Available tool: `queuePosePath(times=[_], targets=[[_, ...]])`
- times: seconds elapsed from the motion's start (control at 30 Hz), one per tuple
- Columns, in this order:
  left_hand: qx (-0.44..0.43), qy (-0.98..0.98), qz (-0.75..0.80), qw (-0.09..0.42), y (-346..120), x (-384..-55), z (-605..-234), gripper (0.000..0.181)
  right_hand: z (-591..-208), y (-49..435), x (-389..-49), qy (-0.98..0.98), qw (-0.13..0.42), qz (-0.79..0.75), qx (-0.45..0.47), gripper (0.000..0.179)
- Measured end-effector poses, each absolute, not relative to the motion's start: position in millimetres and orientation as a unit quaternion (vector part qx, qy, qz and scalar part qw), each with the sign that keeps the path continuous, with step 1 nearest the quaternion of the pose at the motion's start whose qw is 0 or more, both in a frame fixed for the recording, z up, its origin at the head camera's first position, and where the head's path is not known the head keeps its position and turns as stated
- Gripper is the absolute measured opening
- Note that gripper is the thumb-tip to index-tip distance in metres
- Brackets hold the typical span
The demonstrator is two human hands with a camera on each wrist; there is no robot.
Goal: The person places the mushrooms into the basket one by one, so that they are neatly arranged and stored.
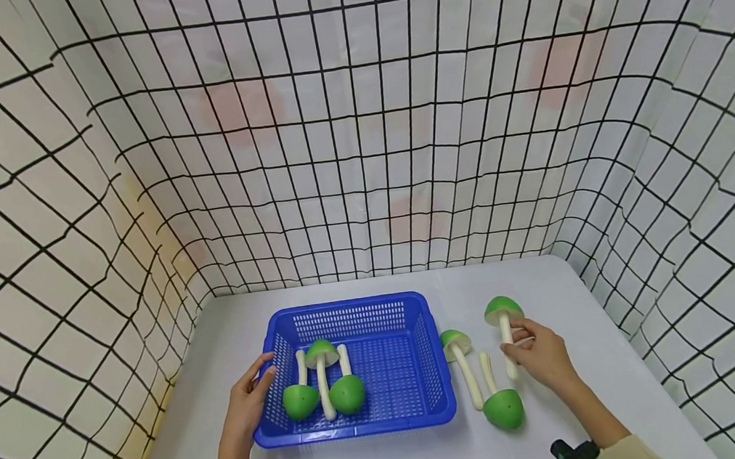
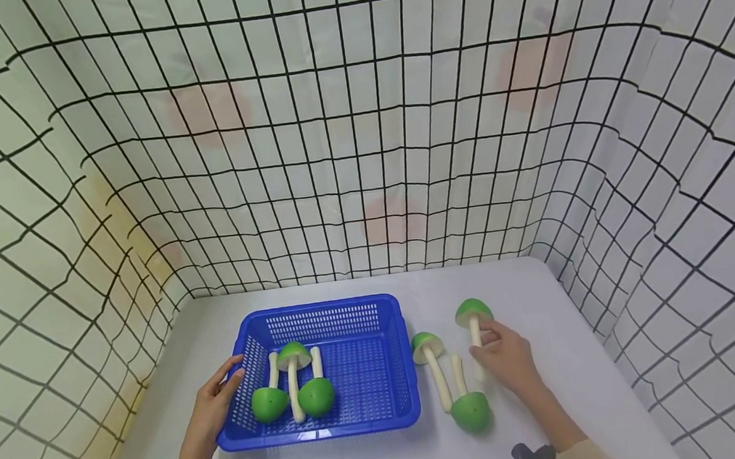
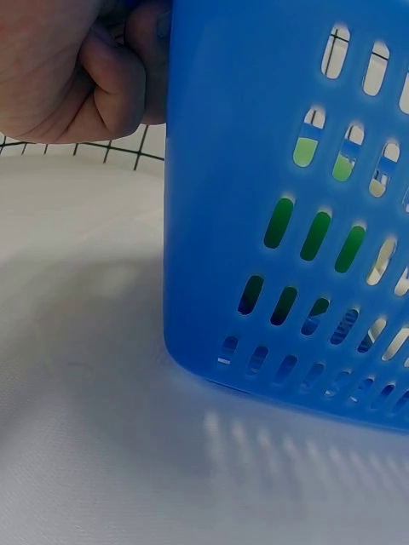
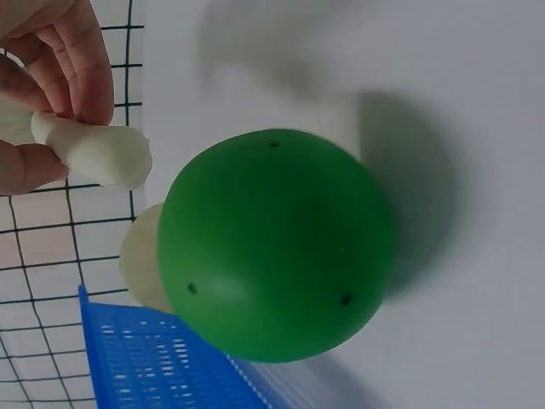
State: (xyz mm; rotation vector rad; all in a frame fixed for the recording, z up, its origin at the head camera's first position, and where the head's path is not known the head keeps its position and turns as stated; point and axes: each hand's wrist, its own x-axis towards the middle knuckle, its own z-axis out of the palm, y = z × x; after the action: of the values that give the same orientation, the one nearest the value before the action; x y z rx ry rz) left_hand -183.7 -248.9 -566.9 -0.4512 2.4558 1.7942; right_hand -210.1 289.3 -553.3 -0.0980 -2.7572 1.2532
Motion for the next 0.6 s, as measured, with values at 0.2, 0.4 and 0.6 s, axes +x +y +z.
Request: queuePosePath(times=[0.2,0.4,0.6], targets=[[-0.146,0.799,0.582,0.033,-249,-184,-567,0.050,-549,282,-213,-0.902,0.058,0.426,-0.031,0.048],[-0.144,0.798,0.585,0.031,-249,-184,-568,0.055,-543,272,-215,-0.897,0.059,0.437,-0.020,0.049],[-0.143,0.797,0.586,0.031,-249,-184,-567,0.055,-537,262,-216,-0.886,0.051,0.460,-0.013,0.049]])
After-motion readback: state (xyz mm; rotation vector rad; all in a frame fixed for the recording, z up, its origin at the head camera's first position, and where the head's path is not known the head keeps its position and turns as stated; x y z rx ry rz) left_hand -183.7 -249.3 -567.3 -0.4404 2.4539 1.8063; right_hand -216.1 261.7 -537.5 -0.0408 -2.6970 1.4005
